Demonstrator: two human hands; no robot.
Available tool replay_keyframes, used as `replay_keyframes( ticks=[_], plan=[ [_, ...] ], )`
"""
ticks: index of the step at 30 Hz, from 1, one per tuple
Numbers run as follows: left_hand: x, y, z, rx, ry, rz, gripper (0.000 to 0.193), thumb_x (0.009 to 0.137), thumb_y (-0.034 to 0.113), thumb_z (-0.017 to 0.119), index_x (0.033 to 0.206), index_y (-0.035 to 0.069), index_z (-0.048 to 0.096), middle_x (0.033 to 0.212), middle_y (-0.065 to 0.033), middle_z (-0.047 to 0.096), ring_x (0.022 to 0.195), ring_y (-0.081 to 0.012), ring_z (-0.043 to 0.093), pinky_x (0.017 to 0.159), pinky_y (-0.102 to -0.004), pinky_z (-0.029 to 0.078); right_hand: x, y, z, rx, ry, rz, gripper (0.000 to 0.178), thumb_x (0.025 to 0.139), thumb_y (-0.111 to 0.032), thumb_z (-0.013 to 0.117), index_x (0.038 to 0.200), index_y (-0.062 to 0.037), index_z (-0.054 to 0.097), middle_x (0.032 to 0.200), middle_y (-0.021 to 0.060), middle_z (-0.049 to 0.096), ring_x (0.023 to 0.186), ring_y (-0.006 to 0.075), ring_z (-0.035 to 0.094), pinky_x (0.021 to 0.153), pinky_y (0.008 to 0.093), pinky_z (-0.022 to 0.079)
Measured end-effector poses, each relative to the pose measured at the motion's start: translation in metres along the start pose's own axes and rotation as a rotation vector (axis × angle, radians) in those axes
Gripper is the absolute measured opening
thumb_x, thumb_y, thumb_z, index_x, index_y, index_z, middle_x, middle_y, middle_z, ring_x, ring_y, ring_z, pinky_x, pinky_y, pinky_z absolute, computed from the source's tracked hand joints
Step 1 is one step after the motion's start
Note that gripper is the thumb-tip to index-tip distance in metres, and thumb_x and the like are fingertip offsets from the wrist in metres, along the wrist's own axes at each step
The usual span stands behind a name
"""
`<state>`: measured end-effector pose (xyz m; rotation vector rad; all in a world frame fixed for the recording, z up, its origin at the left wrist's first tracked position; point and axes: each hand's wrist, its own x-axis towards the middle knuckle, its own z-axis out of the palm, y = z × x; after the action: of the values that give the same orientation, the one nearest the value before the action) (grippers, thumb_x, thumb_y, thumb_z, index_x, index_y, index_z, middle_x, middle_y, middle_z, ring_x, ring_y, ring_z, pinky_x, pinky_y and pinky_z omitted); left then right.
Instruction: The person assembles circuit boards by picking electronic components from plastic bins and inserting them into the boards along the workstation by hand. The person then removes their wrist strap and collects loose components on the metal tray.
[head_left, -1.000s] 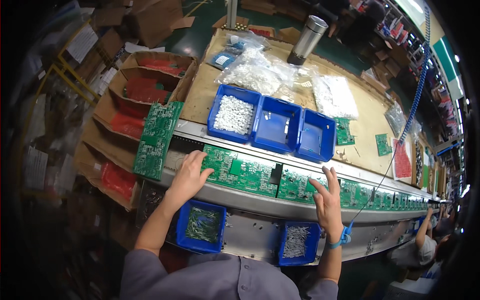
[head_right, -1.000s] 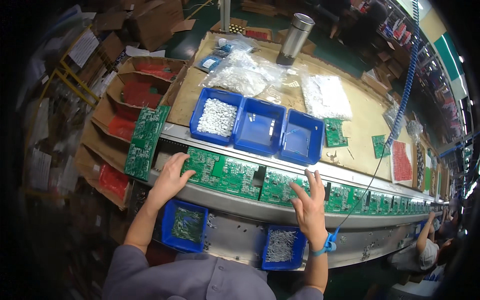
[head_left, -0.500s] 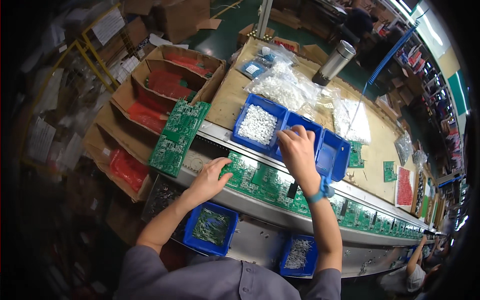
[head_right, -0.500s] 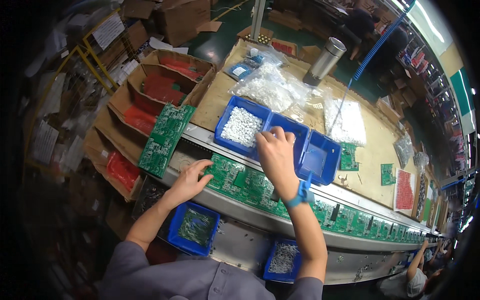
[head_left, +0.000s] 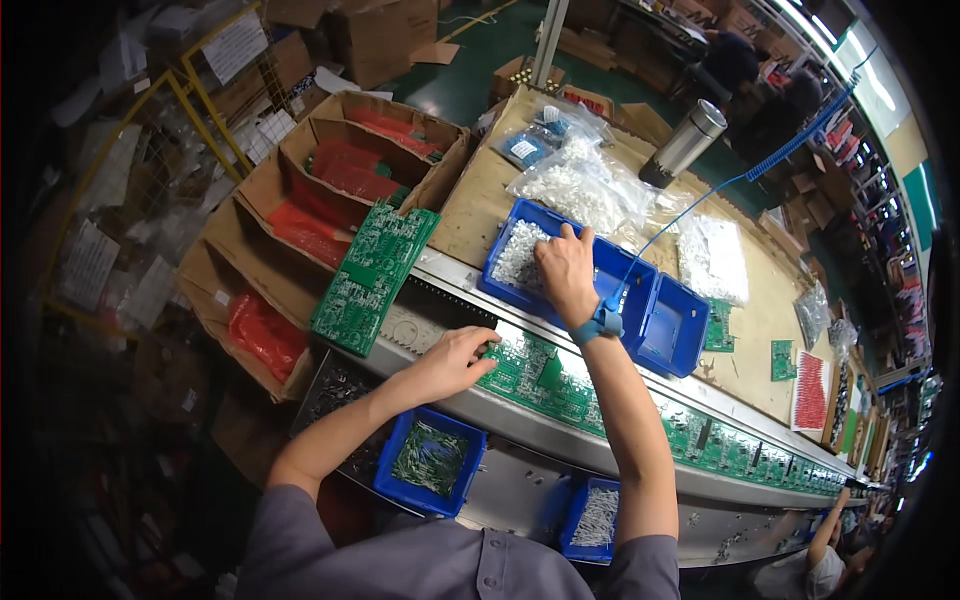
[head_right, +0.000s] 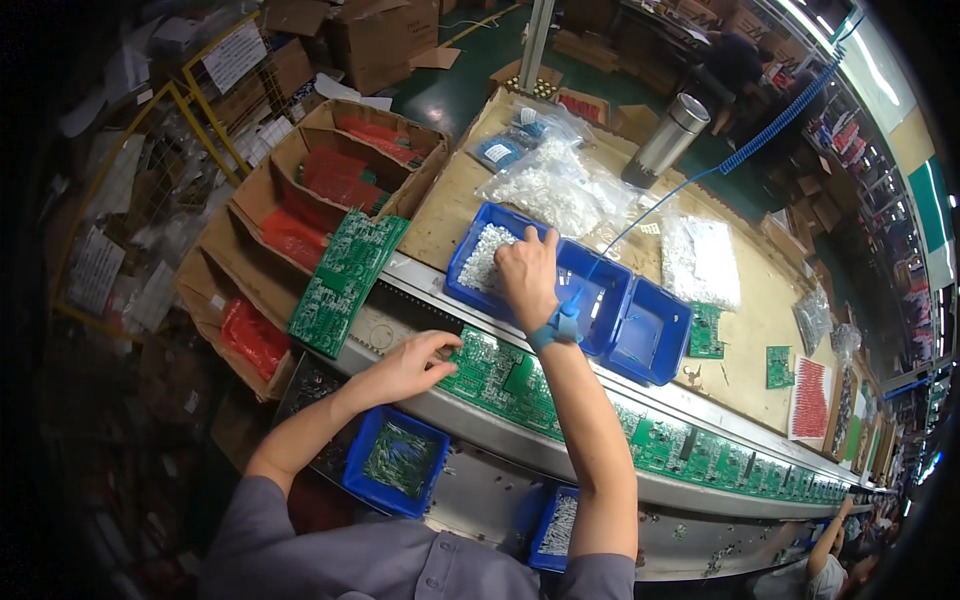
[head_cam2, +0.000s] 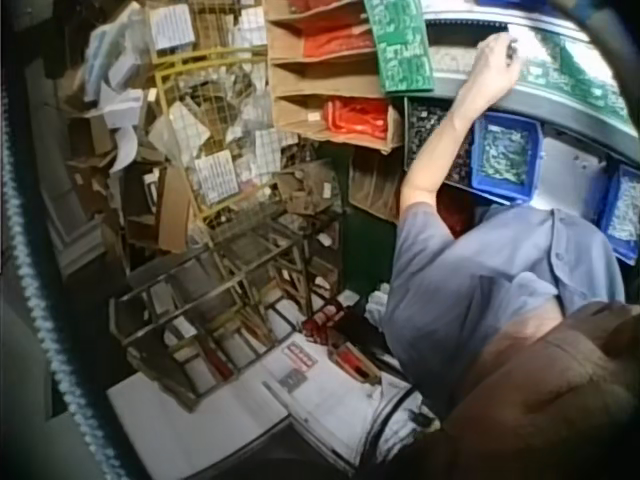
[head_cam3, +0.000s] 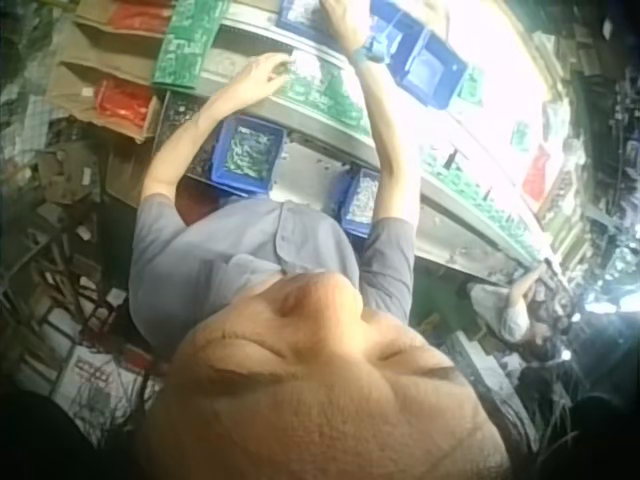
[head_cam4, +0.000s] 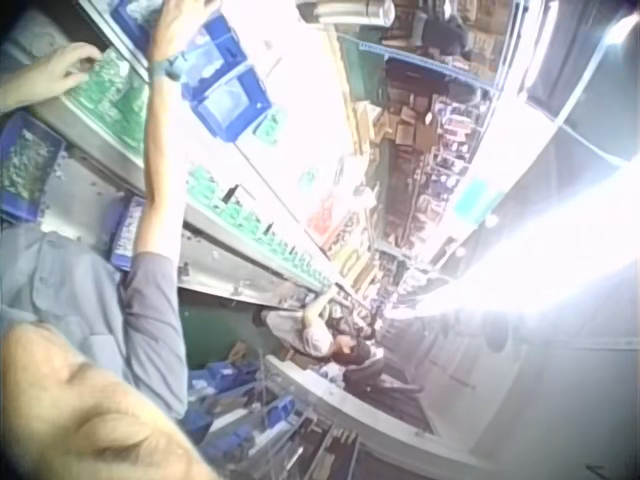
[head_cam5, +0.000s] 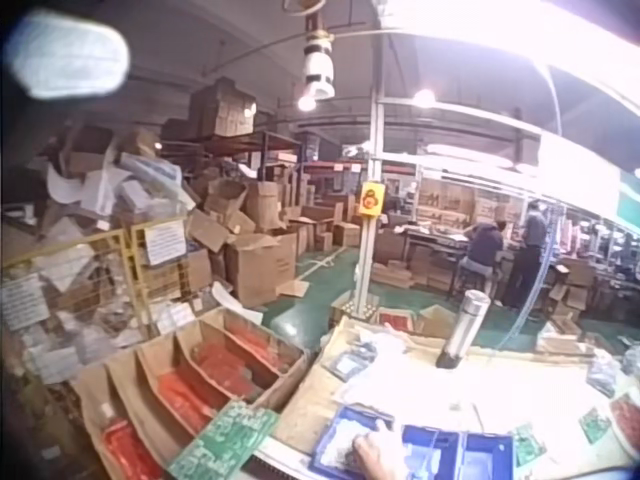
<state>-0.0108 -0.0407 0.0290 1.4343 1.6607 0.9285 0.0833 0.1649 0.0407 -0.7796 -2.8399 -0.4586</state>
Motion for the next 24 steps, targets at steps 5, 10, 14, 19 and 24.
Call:
replay_keyframes(
  ticks=[5, 10, 14, 19, 24],
  plan=[
    [0.055, 0.011, -0.011, 0.572, 0.325, 0.348, 0.016, 0.078, 0.004, 0.059, 0.094, 0.002, 0.063, 0.095, -0.0112, 0.061, 0.092, -0.0309, 0.057, 0.082, -0.0408, 0.045, -0.029, 0.004, -0.020, 0.123, 0.201, 0.016, 0.005, 0.073, -0.009, 0.061, 0.074, -0.0134, 0.064, 0.074, 0.0030, 0.058, 0.079, 0.0216, 0.053, 0.073, 0.0383, 0.035],
    [0.122, 0.005, -0.018, 0.969, 0.431, 0.591, 0.012, 0.078, 0.011, 0.056, 0.085, 0.009, 0.065, 0.091, -0.0048, 0.060, 0.096, -0.0240, 0.053, 0.089, -0.0417, 0.037, -0.091, 0.005, -0.056, 0.489, 0.190, 0.077, 0.010, 0.077, -0.008, 0.066, 0.086, -0.0126, 0.070, 0.080, 0.0031, 0.062, 0.077, 0.0220, 0.054, 0.070, 0.0348, 0.035],
    [0.139, -0.003, -0.019, 1.133, 0.249, 0.589, 0.012, 0.073, 0.011, 0.058, 0.064, 0.011, 0.066, 0.076, -0.0015, 0.062, 0.093, -0.0216, 0.055, 0.089, -0.0434, 0.037, -0.134, 0.009, -0.055, 0.745, 0.124, 0.172, 0.010, 0.077, -0.001, 0.065, 0.085, -0.0043, 0.069, 0.082, 0.0098, 0.063, 0.081, 0.0293, 0.058, 0.070, 0.0386, 0.044],
    [0.144, -0.005, -0.025, 1.161, 0.216, 0.630, 0.011, 0.073, 0.010, 0.059, 0.064, 0.011, 0.065, 0.075, -0.0015, 0.062, 0.089, -0.0192, 0.056, 0.087, -0.0413, 0.037, -0.160, 0.009, -0.028, 0.878, 0.035, 0.242, 0.013, 0.075, 0.001, 0.063, 0.086, -0.0019, 0.069, 0.081, 0.0138, 0.062, 0.080, 0.0332, 0.059, 0.073, 0.0398, 0.047],
    [0.141, -0.001, -0.029, 1.083, 0.210, 0.624, 0.007, 0.074, 0.008, 0.058, 0.075, 0.009, 0.065, 0.078, -0.0038, 0.062, 0.088, -0.0219, 0.057, 0.085, -0.0381, 0.039, -0.163, 0.006, -0.020, 0.863, -0.027, 0.179, 0.012, 0.076, 0.001, 0.060, 0.084, -0.0016, 0.068, 0.081, 0.0162, 0.063, 0.080, 0.0358, 0.059, 0.074, 0.0427, 0.048]
  ],
)
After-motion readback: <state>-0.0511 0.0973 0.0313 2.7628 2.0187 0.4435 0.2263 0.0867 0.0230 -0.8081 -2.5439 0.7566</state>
